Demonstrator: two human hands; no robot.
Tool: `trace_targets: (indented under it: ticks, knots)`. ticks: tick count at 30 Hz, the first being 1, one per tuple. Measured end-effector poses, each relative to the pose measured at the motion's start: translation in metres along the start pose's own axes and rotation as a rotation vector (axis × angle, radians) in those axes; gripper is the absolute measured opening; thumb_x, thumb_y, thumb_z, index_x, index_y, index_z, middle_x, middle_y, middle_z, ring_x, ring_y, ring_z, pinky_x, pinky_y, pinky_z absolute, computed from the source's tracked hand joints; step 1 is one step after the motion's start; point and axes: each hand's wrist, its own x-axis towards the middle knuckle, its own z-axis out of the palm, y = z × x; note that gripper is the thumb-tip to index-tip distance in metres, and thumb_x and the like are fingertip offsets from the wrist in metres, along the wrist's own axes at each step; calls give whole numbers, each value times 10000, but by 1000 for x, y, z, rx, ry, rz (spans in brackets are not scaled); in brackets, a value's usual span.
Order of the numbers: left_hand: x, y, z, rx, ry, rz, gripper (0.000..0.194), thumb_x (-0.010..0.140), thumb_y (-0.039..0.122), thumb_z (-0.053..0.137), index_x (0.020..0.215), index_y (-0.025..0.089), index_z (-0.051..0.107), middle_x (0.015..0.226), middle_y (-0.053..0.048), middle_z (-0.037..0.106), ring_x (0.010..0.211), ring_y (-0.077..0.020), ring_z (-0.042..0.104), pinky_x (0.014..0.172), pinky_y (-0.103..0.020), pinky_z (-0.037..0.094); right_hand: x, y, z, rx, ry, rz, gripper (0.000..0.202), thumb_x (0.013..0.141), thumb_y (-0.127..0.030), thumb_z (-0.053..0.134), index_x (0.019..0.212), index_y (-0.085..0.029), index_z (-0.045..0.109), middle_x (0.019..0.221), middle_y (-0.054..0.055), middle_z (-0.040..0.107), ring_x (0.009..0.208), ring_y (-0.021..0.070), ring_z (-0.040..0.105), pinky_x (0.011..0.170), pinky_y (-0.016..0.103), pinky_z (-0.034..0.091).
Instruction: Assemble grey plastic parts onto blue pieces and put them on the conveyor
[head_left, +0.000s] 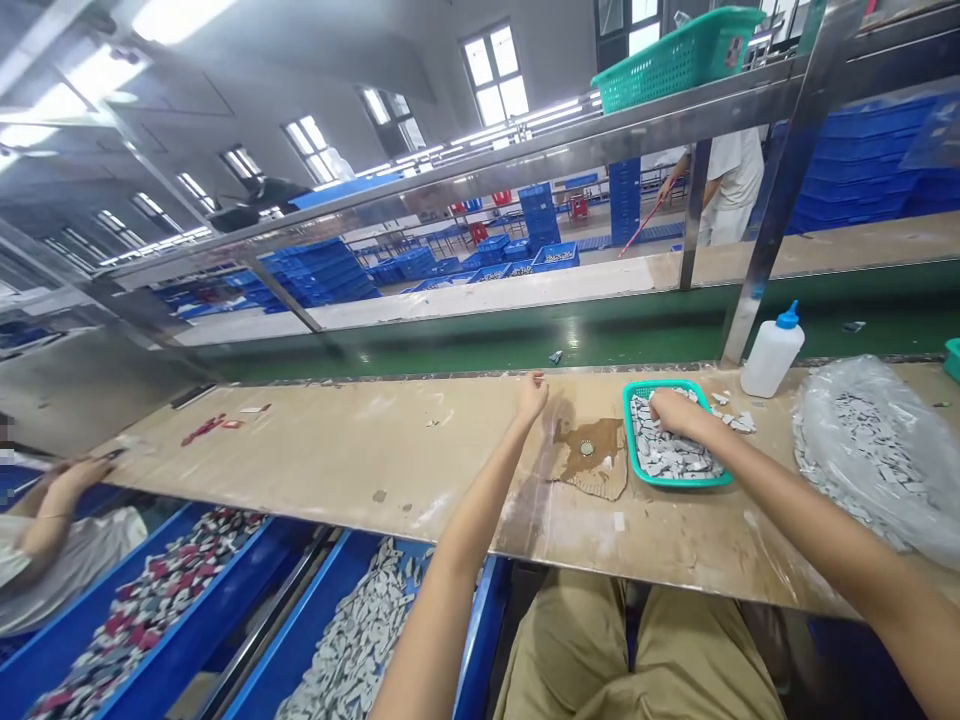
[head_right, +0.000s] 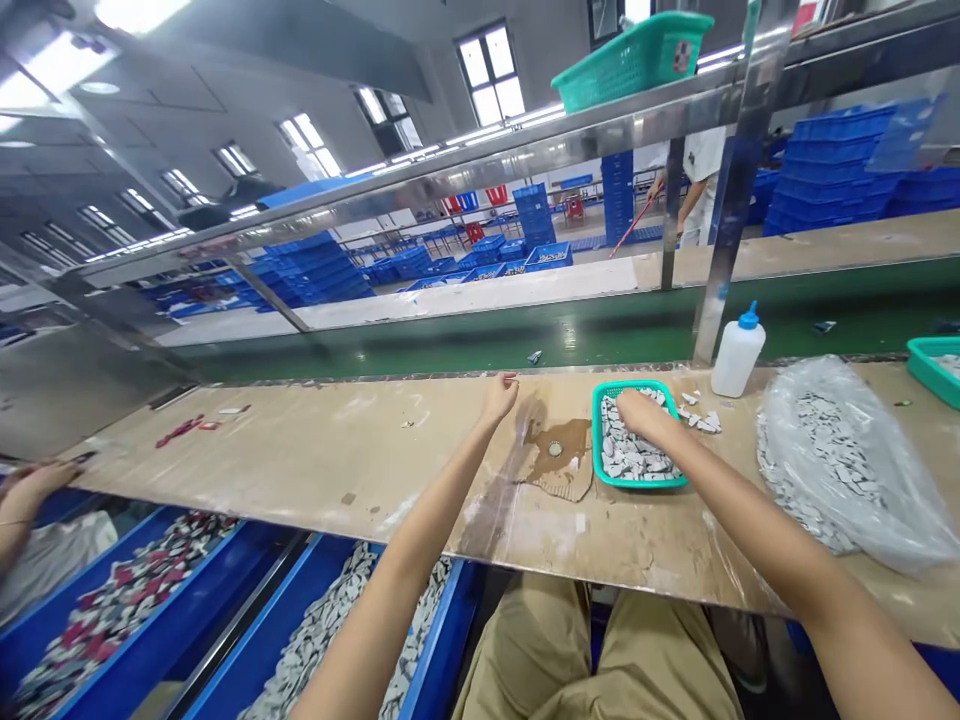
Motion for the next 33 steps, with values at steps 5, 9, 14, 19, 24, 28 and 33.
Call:
trace_targets:
  ticks: [5, 9, 14, 19, 24, 28, 33]
  knots:
    - [59, 3, 28, 125, 42, 24, 311, 994, 175, 614, 1296, 104, 603, 1306, -132, 635, 1256, -256, 590, 1106, -478, 465, 1, 1, 3, 85, 49, -22, 119, 896, -185, 732, 869, -123, 633, 1056, 71, 642, 977, 205, 609, 906, 392, 517]
    - [104, -3, 46, 197, 68, -34, 331, 984, 200, 636, 1297, 95, 605, 1328, -154, 617, 1288, -285, 563, 1131, -513, 429, -4, 7, 8, 325, 136, -81, 96, 811, -116, 700, 808, -144, 609, 937, 69, 639, 890, 210, 593, 838, 353, 473]
    - [128, -20, 60, 185, 66, -85, 269, 1002, 148, 553, 1249, 64, 619, 1313, -189, 613, 1324, -322, 525, 1161, -569, 357, -21, 20, 5, 825, 225, -71, 394, 891, -570, 585, 966, -183, 592, 915, 68, 651, 781, 194, 589, 706, 323, 475]
    - [127, -18, 47, -37, 25, -30, 351, 881, 27, 601, 1223, 68, 669, 1300, -202, 628, 1302, -314, 545, 1171, -438, 357, -46, 15, -2, 1239, 254, -1, 630, 813, -718, 680, 1184, -217, 591, 1008, 62, 692, 742, 148, 638, 751, 313, 556]
    - [70, -3, 19, -425, -203, -43, 519, 837, 11, 607, 1346, 103, 639, 1202, -119, 697, 1039, -187, 679, 977, -296, 523, -69, -16, -2, 1481, 230, 71, 516, 659, -601, 914, 963, -213, 758, 1046, 72, 737, 855, 167, 716, 846, 276, 596]
    - [-9, -6, -5, -1011, -625, -212, 549, 787, 27, 690, 1321, 151, 678, 1018, -77, 720, 788, -93, 649, 756, -180, 517, -84, -51, 0, 1530, 131, 198, 582, 520, -515, 1004, 955, -201, 780, 843, 91, 762, 848, 234, 752, 781, 276, 622]
    - [-81, -21, -16, -1343, -870, -362, 338, 746, 95, 795, 1079, 150, 781, 1033, -80, 709, 830, -113, 627, 744, -190, 505, -95, -91, 14, 1184, 283, 93, 489, 761, -618, 833, 1024, -209, 777, 929, 103, 772, 831, 258, 758, 767, 331, 643]
